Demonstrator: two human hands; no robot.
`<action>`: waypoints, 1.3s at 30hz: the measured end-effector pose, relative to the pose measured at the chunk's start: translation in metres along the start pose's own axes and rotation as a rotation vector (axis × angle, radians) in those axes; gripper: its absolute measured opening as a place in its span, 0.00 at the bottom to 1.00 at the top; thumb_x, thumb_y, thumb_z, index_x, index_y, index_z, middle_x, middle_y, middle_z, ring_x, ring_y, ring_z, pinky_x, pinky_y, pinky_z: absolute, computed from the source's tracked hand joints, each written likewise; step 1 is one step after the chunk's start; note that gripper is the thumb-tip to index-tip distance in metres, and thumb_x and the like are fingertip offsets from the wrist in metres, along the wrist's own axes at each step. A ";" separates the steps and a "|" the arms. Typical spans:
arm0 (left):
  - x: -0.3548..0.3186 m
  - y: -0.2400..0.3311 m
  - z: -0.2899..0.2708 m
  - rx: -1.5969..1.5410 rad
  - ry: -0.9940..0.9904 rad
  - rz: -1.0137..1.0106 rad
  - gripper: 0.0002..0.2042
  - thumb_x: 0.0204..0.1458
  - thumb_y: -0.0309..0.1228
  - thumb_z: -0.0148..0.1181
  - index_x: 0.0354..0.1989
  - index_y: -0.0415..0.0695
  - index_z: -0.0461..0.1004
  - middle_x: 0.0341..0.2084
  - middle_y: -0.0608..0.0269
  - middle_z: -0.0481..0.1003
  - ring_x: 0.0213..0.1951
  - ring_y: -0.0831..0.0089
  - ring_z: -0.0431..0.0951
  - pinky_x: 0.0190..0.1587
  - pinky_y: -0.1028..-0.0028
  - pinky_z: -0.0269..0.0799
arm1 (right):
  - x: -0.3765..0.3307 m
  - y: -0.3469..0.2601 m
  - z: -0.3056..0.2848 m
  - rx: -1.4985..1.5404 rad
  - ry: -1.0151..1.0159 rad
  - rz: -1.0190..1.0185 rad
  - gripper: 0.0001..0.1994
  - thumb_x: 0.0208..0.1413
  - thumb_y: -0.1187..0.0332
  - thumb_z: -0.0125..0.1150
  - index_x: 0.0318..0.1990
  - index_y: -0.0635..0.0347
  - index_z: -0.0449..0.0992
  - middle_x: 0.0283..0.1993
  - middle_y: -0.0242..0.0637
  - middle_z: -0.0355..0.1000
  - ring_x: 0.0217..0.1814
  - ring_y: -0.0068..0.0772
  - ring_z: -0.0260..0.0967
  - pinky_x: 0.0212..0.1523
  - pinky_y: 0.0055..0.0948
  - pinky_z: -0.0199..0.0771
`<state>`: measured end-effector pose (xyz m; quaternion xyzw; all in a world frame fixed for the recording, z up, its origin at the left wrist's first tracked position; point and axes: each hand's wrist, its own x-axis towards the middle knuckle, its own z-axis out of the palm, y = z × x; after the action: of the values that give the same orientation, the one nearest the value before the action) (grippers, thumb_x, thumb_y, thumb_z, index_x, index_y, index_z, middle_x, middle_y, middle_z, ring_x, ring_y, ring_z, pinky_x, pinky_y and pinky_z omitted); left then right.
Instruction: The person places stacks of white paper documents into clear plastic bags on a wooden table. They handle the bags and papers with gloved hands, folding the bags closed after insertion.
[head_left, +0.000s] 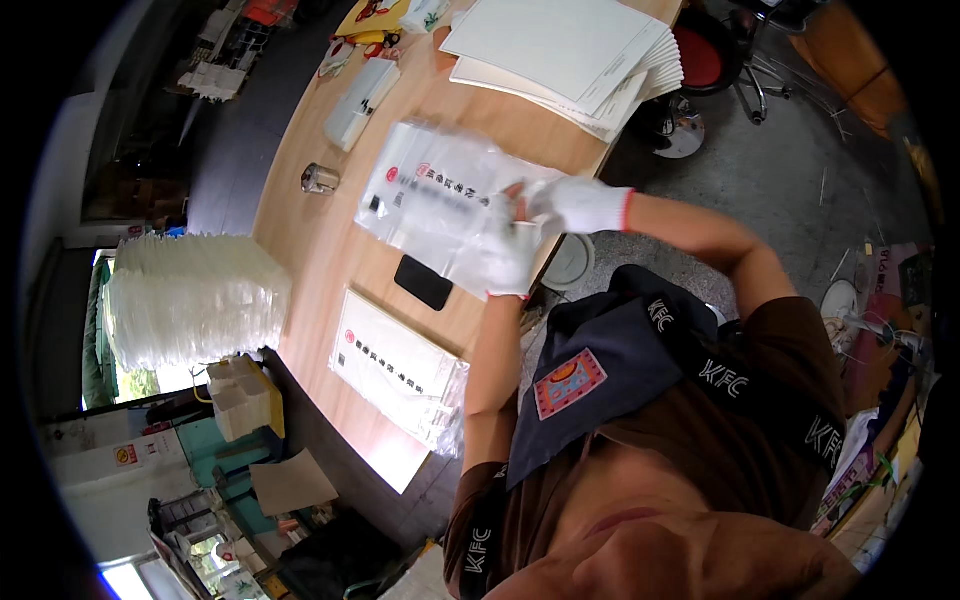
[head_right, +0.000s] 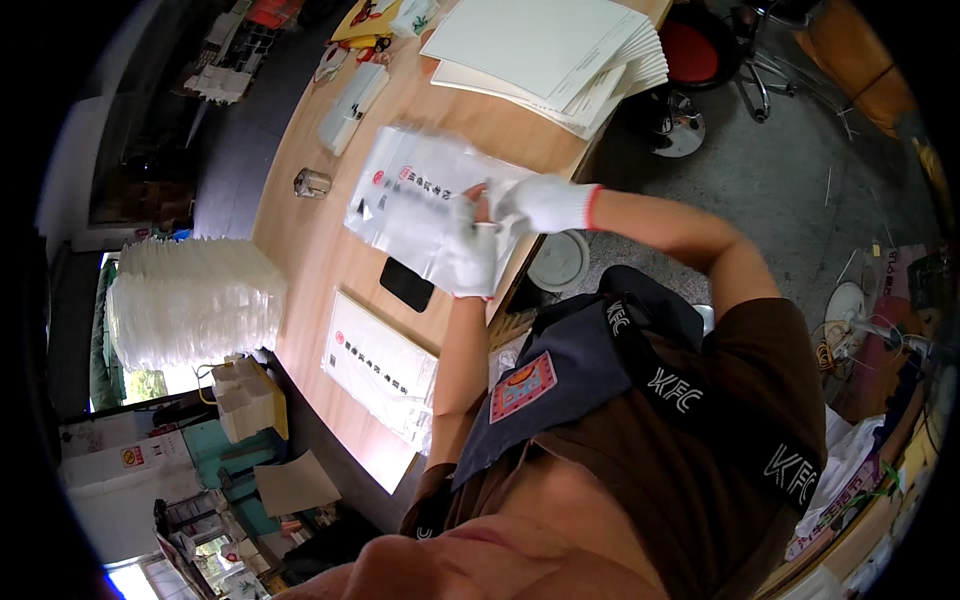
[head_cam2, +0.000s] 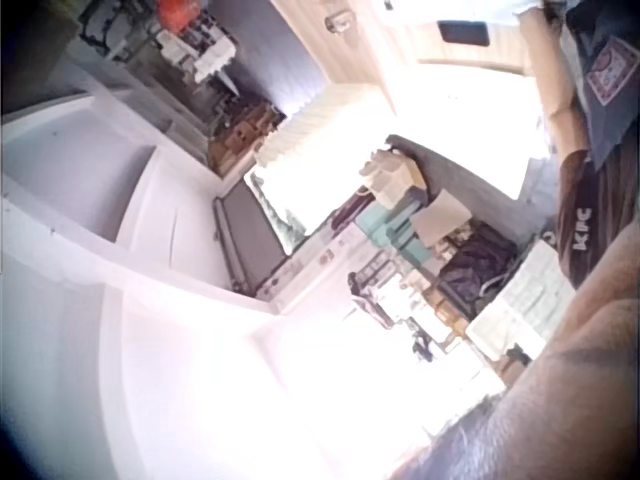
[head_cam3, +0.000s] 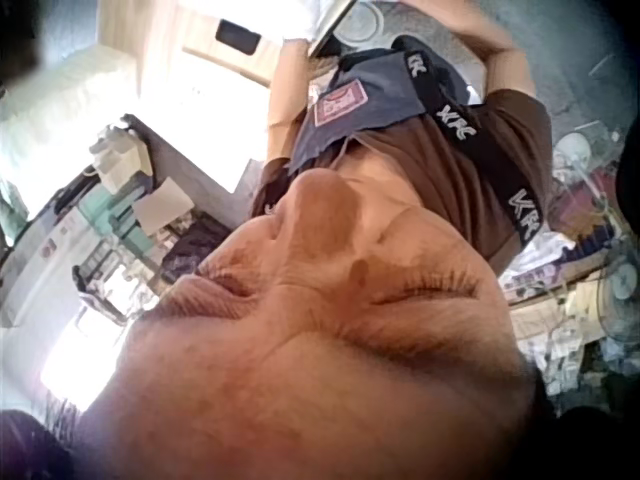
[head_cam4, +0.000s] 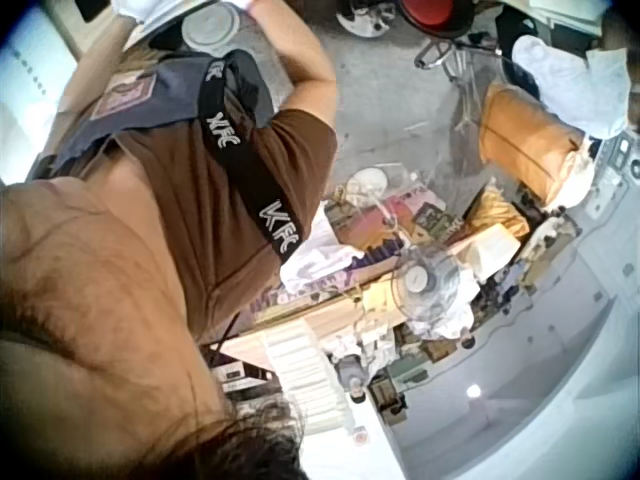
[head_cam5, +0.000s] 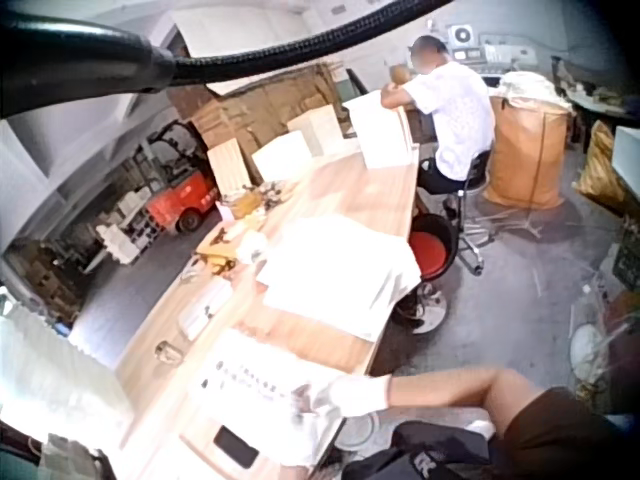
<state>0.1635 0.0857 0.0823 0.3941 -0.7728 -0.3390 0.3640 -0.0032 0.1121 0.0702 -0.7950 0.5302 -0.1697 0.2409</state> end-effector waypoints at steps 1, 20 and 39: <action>0.006 -0.007 0.001 -0.091 0.007 -0.054 0.10 0.57 0.25 0.49 0.46 0.38 0.71 0.37 0.54 0.76 0.30 0.67 0.74 0.32 0.72 0.70 | -0.022 -0.004 -0.033 -0.201 -0.040 0.137 0.10 0.49 0.66 0.53 0.39 0.49 0.77 0.42 0.36 0.74 0.46 0.41 0.71 0.45 0.38 0.71; 0.079 -0.027 0.028 -0.867 -0.218 -0.555 0.12 0.53 0.27 0.48 0.43 0.34 0.69 0.35 0.58 0.73 0.36 0.70 0.74 0.39 0.73 0.73 | -0.088 -0.009 -0.083 -0.345 0.647 -0.034 0.15 0.52 0.55 0.55 0.45 0.49 0.74 0.41 0.40 0.70 0.44 0.40 0.70 0.44 0.38 0.70; 0.038 0.011 -0.076 -1.054 0.055 -0.544 0.23 0.61 0.35 0.38 0.64 0.45 0.56 0.62 0.53 0.59 0.16 0.82 0.57 0.23 0.81 0.68 | -0.104 -0.012 -0.071 -0.249 0.286 0.096 0.14 0.52 0.57 0.53 0.32 0.61 0.74 0.39 0.44 0.72 0.35 0.44 0.73 0.31 0.39 0.72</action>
<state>0.2061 0.0402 0.1410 0.3526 -0.3620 -0.7479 0.4305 -0.0709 0.1977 0.1346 -0.7604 0.6131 -0.2023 0.0708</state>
